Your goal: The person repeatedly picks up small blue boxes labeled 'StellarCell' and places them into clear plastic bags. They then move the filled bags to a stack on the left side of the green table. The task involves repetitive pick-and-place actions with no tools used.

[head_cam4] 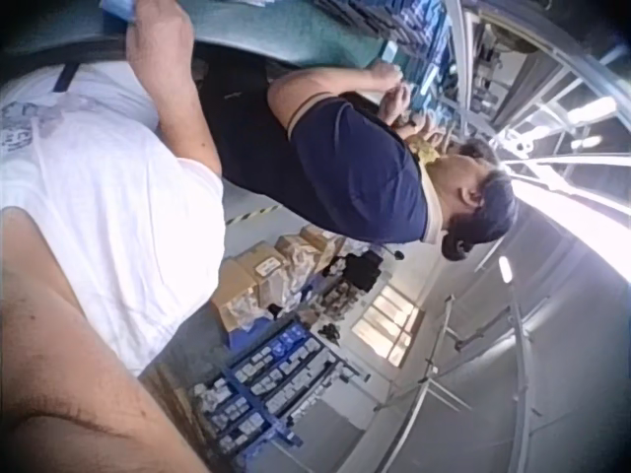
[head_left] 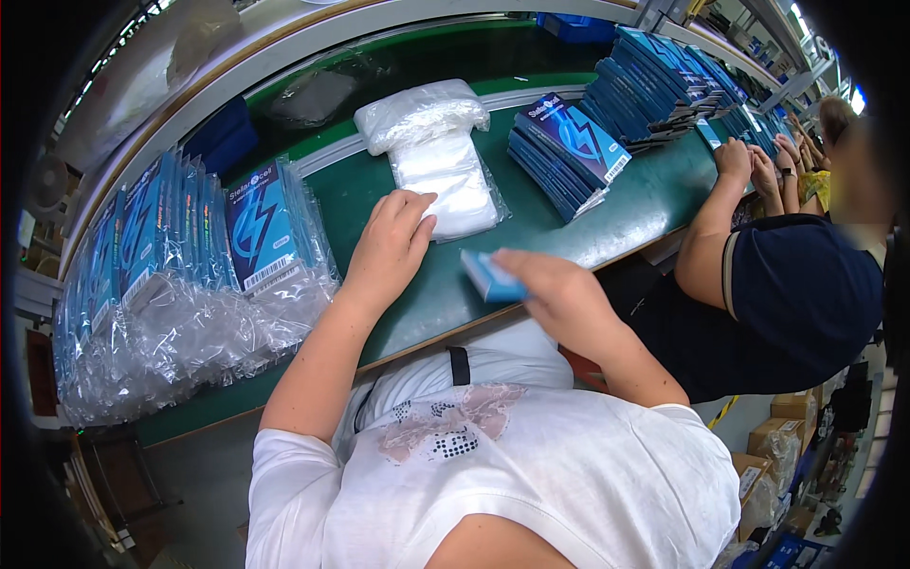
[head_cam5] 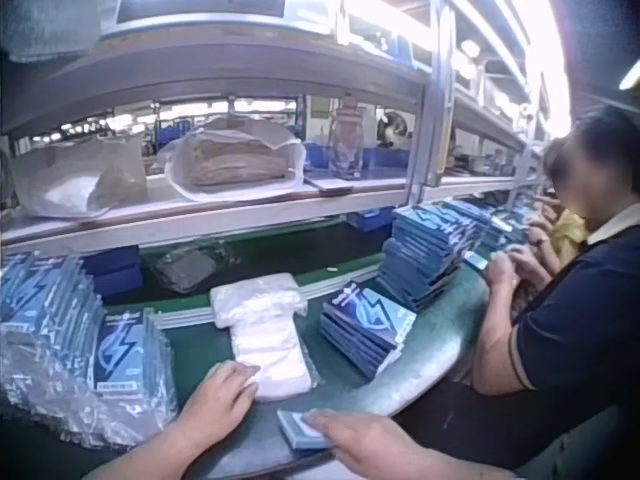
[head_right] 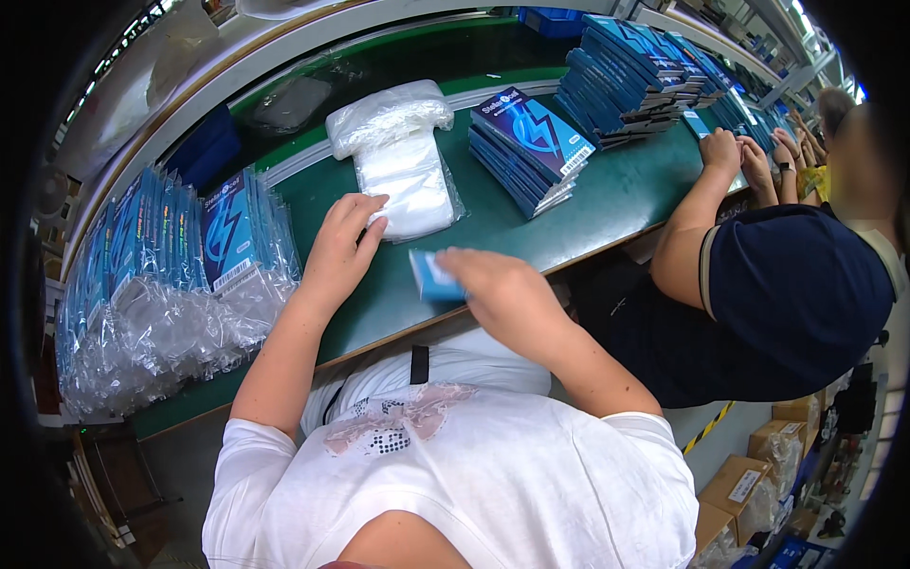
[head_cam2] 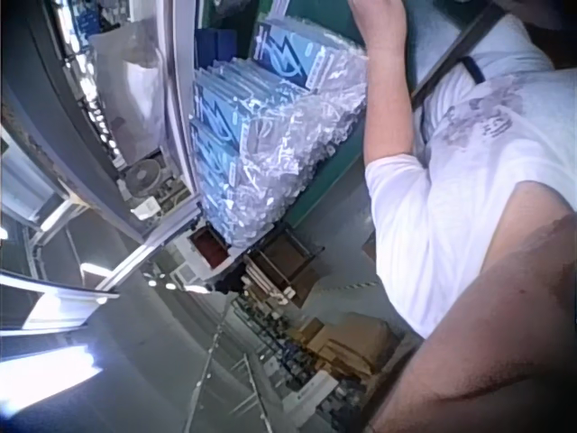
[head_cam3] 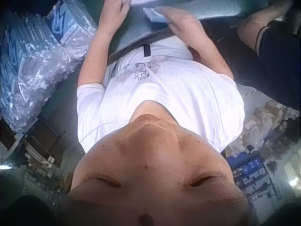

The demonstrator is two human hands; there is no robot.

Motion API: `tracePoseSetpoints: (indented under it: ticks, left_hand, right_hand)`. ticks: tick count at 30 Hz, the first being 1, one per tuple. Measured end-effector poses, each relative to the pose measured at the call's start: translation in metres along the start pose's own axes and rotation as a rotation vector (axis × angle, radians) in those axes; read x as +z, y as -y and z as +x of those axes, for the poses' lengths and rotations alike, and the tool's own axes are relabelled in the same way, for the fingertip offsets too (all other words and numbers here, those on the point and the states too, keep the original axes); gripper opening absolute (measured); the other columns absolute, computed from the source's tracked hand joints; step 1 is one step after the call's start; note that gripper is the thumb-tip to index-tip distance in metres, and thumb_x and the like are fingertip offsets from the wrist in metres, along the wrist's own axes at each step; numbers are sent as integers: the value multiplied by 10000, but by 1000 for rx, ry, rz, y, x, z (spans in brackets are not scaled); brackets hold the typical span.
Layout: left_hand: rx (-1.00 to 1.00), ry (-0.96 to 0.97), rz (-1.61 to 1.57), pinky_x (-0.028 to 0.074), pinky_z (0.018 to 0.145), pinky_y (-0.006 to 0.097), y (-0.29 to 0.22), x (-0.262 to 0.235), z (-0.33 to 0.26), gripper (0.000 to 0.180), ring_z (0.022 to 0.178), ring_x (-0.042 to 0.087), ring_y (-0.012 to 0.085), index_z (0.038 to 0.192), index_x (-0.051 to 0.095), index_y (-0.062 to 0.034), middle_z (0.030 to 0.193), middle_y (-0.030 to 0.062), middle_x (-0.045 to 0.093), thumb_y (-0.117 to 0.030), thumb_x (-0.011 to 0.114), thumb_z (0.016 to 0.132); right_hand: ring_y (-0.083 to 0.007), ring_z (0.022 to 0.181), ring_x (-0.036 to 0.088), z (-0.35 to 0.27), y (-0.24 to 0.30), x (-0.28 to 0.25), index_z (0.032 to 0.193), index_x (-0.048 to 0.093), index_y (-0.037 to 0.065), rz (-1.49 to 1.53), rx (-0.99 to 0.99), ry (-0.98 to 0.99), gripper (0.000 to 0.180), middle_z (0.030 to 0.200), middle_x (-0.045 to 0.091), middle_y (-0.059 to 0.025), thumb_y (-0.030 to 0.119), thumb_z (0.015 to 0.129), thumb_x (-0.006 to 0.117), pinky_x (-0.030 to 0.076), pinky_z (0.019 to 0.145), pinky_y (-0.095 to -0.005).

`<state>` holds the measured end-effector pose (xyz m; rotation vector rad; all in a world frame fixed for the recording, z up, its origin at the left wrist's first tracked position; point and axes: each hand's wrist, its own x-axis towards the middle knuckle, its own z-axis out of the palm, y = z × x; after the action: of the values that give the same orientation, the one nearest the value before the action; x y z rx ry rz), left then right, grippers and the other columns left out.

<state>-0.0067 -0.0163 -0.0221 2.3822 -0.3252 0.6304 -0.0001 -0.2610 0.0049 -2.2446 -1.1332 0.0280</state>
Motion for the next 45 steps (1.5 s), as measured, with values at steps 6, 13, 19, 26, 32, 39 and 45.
tracePoseSetpoints:
  ticks: [6,13,19,26,32,39,45]
  left_hand:
    - [64,-38,16,481,729,333,10,4,1,167,811,590,292,974,643,11,910,122,603,-3,588,816]
    - [-187,18,-262,468,667,257,11,-5,0,221,797,597,159,916,694,-7,845,60,614,39,650,704]
    - [-779,25,-642,472,624,225,6,-17,1,173,700,586,105,938,683,5,827,64,657,-4,631,774]
    - [-354,158,-379,476,657,215,-27,-23,-4,217,707,568,80,995,646,-9,824,39,599,0,610,782]
    - [-736,-124,-871,501,621,231,-16,-13,-7,318,769,618,124,1077,525,39,872,64,629,-187,638,883]
    - [-743,-273,-1379,488,832,304,-21,-14,-8,244,940,611,168,1114,544,28,1047,99,627,-71,573,893]
    - [-823,-73,-1374,518,827,357,-60,-23,-12,226,939,625,193,1095,551,0,1040,110,623,-145,532,922]
  right_hand:
    - [-108,851,626,28,0,0,1262,426,-54,1499,431,-81,451,1045,609,-116,71,859,587,525,724,-260]
    - [-176,852,669,60,-17,39,1347,298,-121,1725,422,178,640,1075,606,-178,59,825,623,555,745,-267]
    - [-175,835,676,54,-32,28,1290,375,-134,1671,499,205,553,1067,617,-181,18,817,619,564,737,-271]
    - [-139,842,634,46,-17,44,1148,482,-77,1464,557,-271,363,973,639,-133,22,831,628,524,718,-268]
    - [-77,701,577,47,3,58,825,560,11,1418,368,-494,140,791,633,-61,55,807,691,454,627,-209]
    - [-60,724,571,47,15,42,1197,560,2,1101,472,21,474,882,638,-43,188,799,735,470,609,-211]
    - [-177,736,608,51,24,23,1345,425,40,449,-89,-408,651,944,622,-122,63,760,709,483,651,-257]
